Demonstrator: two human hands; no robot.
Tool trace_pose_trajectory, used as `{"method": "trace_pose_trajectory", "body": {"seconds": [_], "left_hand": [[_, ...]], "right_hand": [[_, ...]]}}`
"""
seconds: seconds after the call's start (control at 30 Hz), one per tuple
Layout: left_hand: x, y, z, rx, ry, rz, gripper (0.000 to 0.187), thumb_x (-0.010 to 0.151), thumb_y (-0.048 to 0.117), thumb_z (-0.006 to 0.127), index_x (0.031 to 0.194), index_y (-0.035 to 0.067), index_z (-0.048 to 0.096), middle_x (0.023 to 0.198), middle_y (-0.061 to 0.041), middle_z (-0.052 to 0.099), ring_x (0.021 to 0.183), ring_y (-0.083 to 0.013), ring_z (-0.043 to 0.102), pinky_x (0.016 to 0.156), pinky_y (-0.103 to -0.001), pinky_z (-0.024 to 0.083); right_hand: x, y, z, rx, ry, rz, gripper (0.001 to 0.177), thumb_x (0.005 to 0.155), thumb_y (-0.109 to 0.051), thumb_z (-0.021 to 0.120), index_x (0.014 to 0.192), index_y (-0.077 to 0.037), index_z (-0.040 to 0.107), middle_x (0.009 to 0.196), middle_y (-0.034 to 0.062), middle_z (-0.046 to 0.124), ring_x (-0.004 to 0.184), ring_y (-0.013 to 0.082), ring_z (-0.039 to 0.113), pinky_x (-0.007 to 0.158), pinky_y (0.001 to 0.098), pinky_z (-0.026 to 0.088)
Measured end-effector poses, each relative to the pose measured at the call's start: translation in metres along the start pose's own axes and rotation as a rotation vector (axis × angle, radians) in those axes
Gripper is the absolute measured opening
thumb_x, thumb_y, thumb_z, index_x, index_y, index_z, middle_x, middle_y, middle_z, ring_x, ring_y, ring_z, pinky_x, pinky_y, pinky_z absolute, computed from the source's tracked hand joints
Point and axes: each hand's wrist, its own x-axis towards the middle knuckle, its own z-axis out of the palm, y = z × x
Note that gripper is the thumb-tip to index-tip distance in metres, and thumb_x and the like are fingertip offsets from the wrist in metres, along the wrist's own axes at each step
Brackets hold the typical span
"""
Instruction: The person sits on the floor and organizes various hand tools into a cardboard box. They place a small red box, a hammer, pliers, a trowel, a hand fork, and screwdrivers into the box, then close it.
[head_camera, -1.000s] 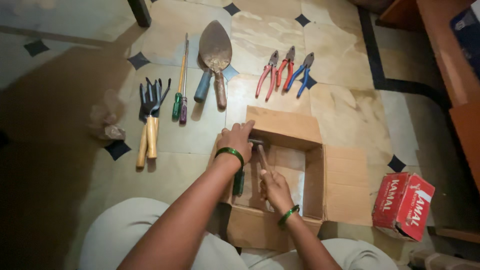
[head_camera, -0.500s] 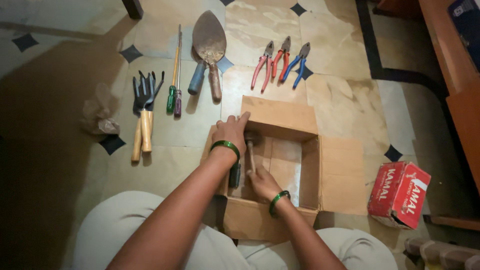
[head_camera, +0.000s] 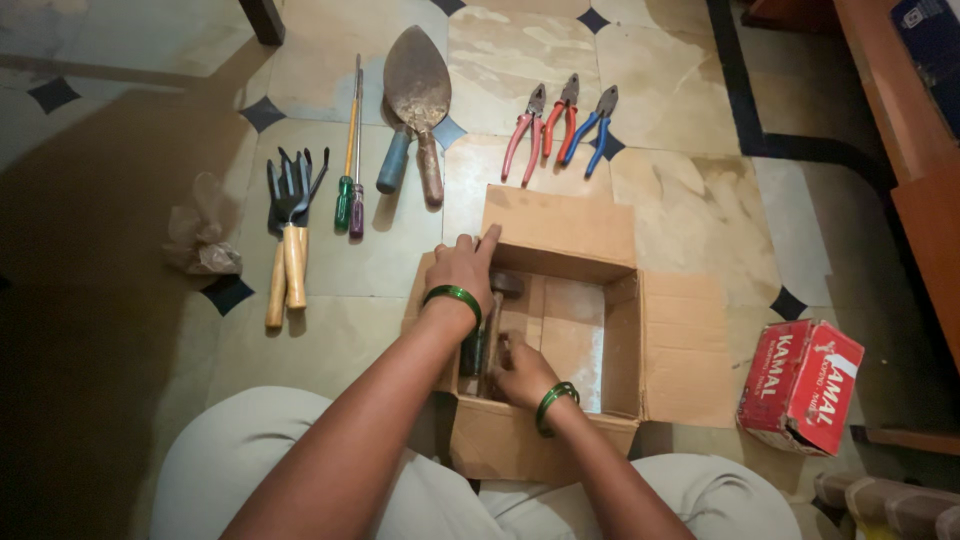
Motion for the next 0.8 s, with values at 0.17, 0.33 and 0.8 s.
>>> {"method": "trace_pose_trajectory", "body": {"seconds": [0.17,0.33,0.8], "left_hand": [[0.002,0.000,0.002,0.015,0.010,-0.006,0.094,0.084,0.020,0.077,0.160,0.033,0.024,0.140,-0.009,0.047,0.127,-0.0419,0.049,0.094,-0.047,0.055],[0.000,-0.001,-0.006,-0.008,0.021,-0.029,0.082,0.085,0.018,0.074,0.155,0.037,0.035,0.137,-0.009,0.051,0.127,-0.0418,0.050,0.093,-0.047,0.056],[0.007,-0.007,-0.002,-0.018,0.125,-0.012,0.038,0.091,0.007,0.062,0.126,0.022,0.064,0.122,-0.013,0.063,0.116,-0.0436,0.058,0.086,-0.046,0.059]], "right_hand": [[-0.013,-0.021,-0.009,-0.030,0.010,-0.034,0.059,0.085,-0.018,0.072,0.137,-0.005,0.047,0.099,0.0212,0.071,0.093,0.0355,0.071,0.083,0.0433,0.055],[-0.023,-0.036,-0.017,-0.094,0.003,-0.038,0.048,0.086,-0.017,0.068,0.131,-0.004,0.056,0.108,0.0243,0.072,0.103,0.0401,0.070,0.089,0.0452,0.054],[-0.041,-0.057,-0.011,-0.173,0.206,-0.263,0.021,0.085,-0.011,0.067,0.104,-0.002,0.072,0.105,0.0251,0.066,0.096,0.0424,0.066,0.086,0.0493,0.052]]}}
